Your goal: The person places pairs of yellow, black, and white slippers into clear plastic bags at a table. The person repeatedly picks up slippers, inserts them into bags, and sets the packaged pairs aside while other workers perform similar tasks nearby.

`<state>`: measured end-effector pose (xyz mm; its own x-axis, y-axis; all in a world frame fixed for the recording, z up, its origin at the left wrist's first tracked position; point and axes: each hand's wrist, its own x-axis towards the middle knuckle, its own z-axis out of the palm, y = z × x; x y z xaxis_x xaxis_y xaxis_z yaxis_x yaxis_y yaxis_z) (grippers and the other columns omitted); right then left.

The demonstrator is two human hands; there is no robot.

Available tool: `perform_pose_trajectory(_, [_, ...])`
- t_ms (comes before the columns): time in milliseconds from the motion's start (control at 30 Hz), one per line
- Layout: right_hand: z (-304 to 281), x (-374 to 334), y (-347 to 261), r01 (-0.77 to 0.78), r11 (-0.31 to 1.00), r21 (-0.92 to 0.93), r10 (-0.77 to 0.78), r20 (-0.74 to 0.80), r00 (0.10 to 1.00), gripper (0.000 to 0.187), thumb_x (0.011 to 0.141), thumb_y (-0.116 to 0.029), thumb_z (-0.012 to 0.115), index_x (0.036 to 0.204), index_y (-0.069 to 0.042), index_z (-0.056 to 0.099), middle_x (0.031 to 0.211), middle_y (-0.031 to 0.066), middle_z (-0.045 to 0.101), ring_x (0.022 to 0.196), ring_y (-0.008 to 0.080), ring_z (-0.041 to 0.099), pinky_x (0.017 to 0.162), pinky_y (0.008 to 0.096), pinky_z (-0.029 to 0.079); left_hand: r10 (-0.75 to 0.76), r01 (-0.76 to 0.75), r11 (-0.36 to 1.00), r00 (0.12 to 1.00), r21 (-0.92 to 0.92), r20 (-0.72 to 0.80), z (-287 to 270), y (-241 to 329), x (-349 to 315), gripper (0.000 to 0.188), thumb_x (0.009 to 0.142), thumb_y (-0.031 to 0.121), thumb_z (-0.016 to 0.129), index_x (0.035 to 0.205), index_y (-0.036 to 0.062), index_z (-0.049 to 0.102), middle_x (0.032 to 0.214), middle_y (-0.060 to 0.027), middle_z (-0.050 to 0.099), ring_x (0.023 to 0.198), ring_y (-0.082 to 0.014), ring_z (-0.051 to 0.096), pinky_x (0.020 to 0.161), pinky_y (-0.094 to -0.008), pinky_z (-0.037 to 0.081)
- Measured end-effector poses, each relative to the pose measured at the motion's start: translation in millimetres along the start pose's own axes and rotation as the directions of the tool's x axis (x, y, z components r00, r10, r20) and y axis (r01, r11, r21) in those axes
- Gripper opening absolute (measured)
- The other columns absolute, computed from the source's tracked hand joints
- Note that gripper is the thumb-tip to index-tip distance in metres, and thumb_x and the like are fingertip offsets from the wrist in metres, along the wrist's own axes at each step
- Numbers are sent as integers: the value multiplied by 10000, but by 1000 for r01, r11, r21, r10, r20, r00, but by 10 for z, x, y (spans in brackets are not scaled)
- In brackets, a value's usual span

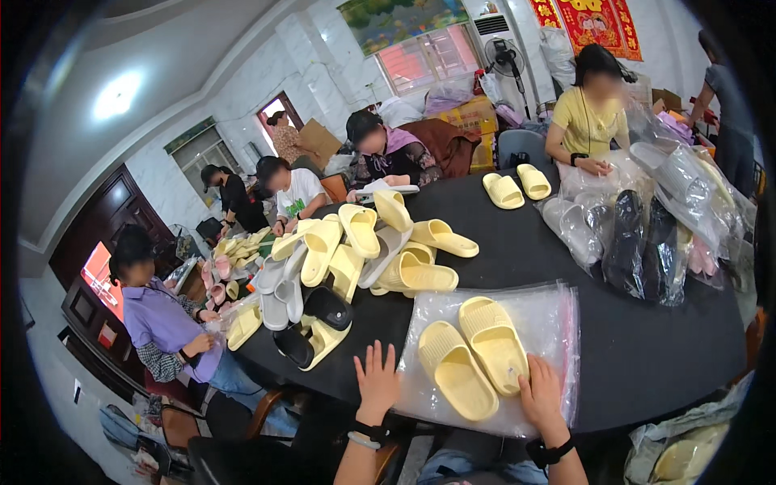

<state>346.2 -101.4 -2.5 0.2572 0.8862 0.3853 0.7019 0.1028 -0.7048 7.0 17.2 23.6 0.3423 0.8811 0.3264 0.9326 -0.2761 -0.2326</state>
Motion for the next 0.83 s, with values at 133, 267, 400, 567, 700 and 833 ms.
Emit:
perform_pose_trajectory(133, [-50,19,17,4,998,58,-3,-16,1000,428,936,-228,540,1284,19,559,1297,208,566,1234,382,493,1055,471,366,-62,-24,859,987,-512,-150,-687,310,146,567,871,154,661,1389,10,482,1412,-215,479,1305,-392,436,1110,-518,301])
perform_pose_trajectory(267, [-86,13,45,-25,994,109,25,4,1000,366,955,-217,509,1244,-7,589,1296,202,572,1240,373,495,1057,468,363,198,56,582,958,-812,208,-867,845,99,392,903,153,643,1272,37,582,1161,-180,633,1057,-338,602,876,-416,495])
perform_pose_trajectory(400, [-64,21,75,12,994,113,-11,-9,1000,270,963,-218,511,1057,-43,694,1260,185,604,1210,368,523,1036,464,387,291,-230,791,957,-567,17,-765,1253,120,434,933,316,623,1313,108,598,969,-154,575,887,-337,596,738,-426,507])
perform_pose_trajectory(567, [-19,25,87,-20,988,153,27,-42,999,255,956,-221,531,952,-72,738,1246,171,618,1193,359,537,1025,451,402,292,-317,864,948,-391,-123,-501,1254,237,458,920,333,622,1307,88,603,941,-132,572,905,-315,576,769,-427,487])
perform_pose_trajectory(700, [-20,17,30,-6,996,94,7,-1,1000,244,949,-223,542,958,-101,753,1250,162,619,1204,359,530,1033,449,397,279,-288,851,956,-440,-87,-410,1107,208,434,906,314,635,1278,92,623,957,-125,603,918,-311,576,786,-441,483])
perform_pose_trajectory(833, [22,-2,44,5,1000,23,-5,-3,1000,245,944,-261,556,950,-132,764,1264,174,612,1241,378,499,1048,472,381,200,-175,855,980,-488,0,-598,801,176,451,901,298,641,1304,97,608,982,-127,619,983,-304,580,836,-432,484])
